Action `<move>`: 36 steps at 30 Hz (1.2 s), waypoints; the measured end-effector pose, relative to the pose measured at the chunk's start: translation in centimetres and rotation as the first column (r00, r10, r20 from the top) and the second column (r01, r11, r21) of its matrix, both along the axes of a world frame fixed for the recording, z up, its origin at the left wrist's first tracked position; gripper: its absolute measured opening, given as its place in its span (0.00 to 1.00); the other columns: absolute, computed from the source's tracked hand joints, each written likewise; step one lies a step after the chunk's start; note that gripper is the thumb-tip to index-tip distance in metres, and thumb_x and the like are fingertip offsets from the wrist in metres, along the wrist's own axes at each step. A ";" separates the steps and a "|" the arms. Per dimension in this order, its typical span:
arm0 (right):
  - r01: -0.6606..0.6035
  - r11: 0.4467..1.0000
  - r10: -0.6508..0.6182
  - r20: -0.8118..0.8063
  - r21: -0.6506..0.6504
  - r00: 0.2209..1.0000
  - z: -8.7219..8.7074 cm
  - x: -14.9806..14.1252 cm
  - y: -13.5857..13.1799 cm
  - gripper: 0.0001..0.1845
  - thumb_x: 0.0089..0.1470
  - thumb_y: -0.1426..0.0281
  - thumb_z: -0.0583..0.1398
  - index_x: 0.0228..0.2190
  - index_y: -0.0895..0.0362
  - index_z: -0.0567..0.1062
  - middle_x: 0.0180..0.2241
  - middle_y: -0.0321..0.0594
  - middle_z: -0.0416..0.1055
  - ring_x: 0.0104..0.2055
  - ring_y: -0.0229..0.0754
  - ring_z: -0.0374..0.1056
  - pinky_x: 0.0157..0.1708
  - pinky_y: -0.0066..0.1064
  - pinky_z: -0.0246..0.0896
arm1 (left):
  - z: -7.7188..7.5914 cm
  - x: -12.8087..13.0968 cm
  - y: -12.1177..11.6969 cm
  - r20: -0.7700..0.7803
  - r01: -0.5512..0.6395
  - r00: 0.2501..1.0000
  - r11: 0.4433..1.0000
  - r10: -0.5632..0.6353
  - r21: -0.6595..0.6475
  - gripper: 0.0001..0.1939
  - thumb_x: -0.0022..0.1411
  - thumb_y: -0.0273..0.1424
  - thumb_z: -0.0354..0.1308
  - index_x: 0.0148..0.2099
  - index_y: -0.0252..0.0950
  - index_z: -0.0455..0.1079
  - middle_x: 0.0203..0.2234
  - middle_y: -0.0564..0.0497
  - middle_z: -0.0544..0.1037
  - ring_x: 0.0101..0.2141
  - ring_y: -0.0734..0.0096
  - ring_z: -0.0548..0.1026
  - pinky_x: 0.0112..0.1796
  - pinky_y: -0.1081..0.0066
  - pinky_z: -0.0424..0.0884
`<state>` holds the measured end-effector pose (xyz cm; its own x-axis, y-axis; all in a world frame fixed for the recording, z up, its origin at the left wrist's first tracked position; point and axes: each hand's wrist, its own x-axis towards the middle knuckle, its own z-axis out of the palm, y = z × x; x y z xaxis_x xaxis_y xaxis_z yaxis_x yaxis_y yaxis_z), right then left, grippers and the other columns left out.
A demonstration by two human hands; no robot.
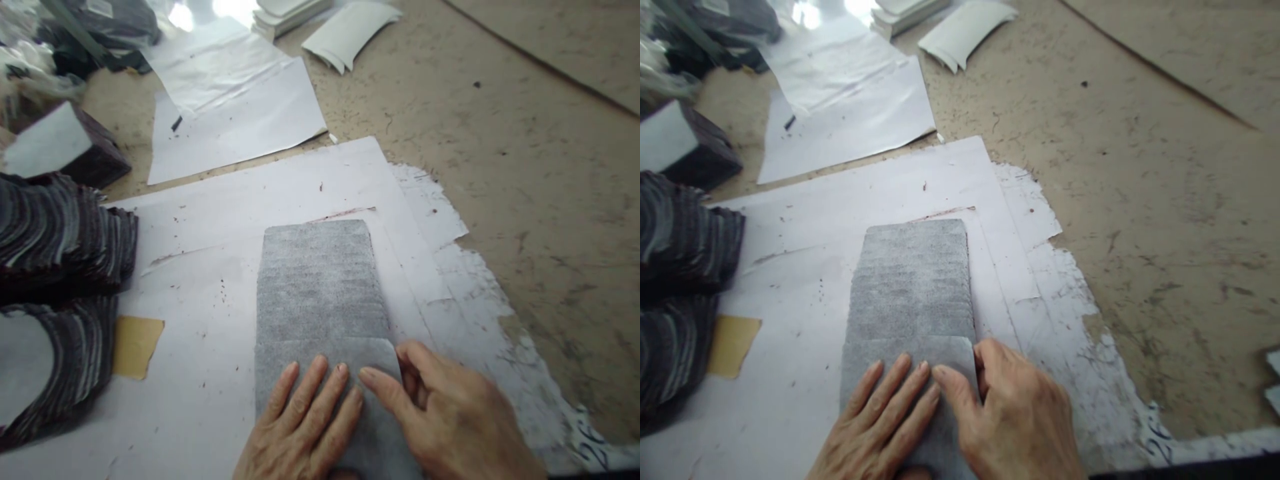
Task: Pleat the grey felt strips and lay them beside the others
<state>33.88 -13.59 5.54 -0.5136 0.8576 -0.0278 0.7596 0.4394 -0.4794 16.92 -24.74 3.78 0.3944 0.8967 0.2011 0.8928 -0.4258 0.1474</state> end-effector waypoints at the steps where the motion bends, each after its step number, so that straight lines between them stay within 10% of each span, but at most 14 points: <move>1: 0.017 1.000 -0.017 0.002 -0.011 1.000 -0.2 0.2 -0.3 0.19 0.56 0.56 0.55 0.20 0.53 0.61 0.14 0.29 0.58 0.15 0.34 0.60 0.12 0.24 0.50 | -0.1 0.0 -0.1 0.007 -0.004 1.000 1.000 0.004 0.012 0.29 0.62 0.49 0.44 0.56 0.34 0.65 0.52 0.46 0.70 0.56 0.55 0.62 0.60 0.56 0.47; 14: 0.004 0.994 -0.008 0.037 0.105 0.999 -0.9 0.4 -0.8 0.19 0.61 0.63 0.49 0.20 0.53 0.60 0.17 0.32 0.61 0.19 0.35 0.62 0.16 0.26 0.52 | -0.6 0.0 -0.7 -0.075 -0.016 0.997 0.999 0.019 0.047 0.18 0.66 0.33 0.45 0.56 0.40 0.65 0.52 0.49 0.71 0.57 0.59 0.62 0.61 0.53 0.45; 19: -0.086 0.885 0.059 0.074 0.458 0.996 1.3 -0.2 0.5 0.26 0.61 0.60 0.50 0.51 0.69 0.64 0.49 0.54 0.65 0.50 0.54 0.63 0.45 0.38 0.59 | 1.3 -1.2 -0.3 -0.002 -0.165 0.986 0.986 0.165 0.004 0.21 0.67 0.35 0.41 0.60 0.37 0.59 0.56 0.47 0.65 0.59 0.62 0.58 0.61 0.59 0.47; 23: -0.249 0.838 0.271 0.025 0.486 0.962 0.2 -1.9 0.4 0.38 0.60 0.55 0.49 0.58 0.75 0.52 0.60 0.61 0.46 0.62 0.62 0.42 0.58 0.49 0.42 | 2.7 -2.7 0.0 0.109 -0.476 0.869 0.876 0.482 -0.073 0.28 0.67 0.40 0.38 0.65 0.36 0.45 0.62 0.45 0.55 0.61 0.60 0.53 0.61 0.59 0.48; 29: -0.499 0.740 0.494 0.138 0.451 0.858 -1.3 -2.3 -0.3 0.32 0.60 0.53 0.47 0.48 0.70 0.66 0.51 0.59 0.64 0.52 0.62 0.60 0.51 0.53 0.46 | 2.0 -4.9 -0.3 0.153 -0.582 0.769 0.779 0.621 -0.234 0.28 0.64 0.31 0.47 0.65 0.37 0.46 0.62 0.46 0.53 0.60 0.63 0.54 0.58 0.65 0.55; 33: -0.217 0.858 0.227 0.036 0.466 0.973 1.3 -1.6 1.0 0.19 0.61 0.65 0.52 0.46 0.67 0.68 0.48 0.53 0.67 0.47 0.49 0.65 0.46 0.38 0.56 | 1.6 -5.6 1.2 0.306 -0.673 0.552 0.631 0.776 -0.385 0.22 0.62 0.36 0.51 0.58 0.42 0.58 0.50 0.48 0.70 0.45 0.67 0.72 0.40 0.70 0.74; 36: -0.008 0.917 0.033 -0.057 0.400 0.998 1.7 -1.7 2.4 0.13 0.61 0.69 0.53 0.45 0.63 0.69 0.43 0.45 0.69 0.43 0.41 0.66 0.46 0.30 0.57 | 1.4 -5.7 3.5 0.355 -0.722 0.383 0.516 0.853 -0.461 0.16 0.57 0.39 0.56 0.47 0.42 0.66 0.38 0.51 0.73 0.32 0.69 0.73 0.21 0.75 0.69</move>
<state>32.21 -11.19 7.28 -0.5208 0.7800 0.3469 0.7231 0.6191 -0.3063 11.20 -21.20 5.18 -0.6124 0.7829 -0.1092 0.5643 0.5297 0.6332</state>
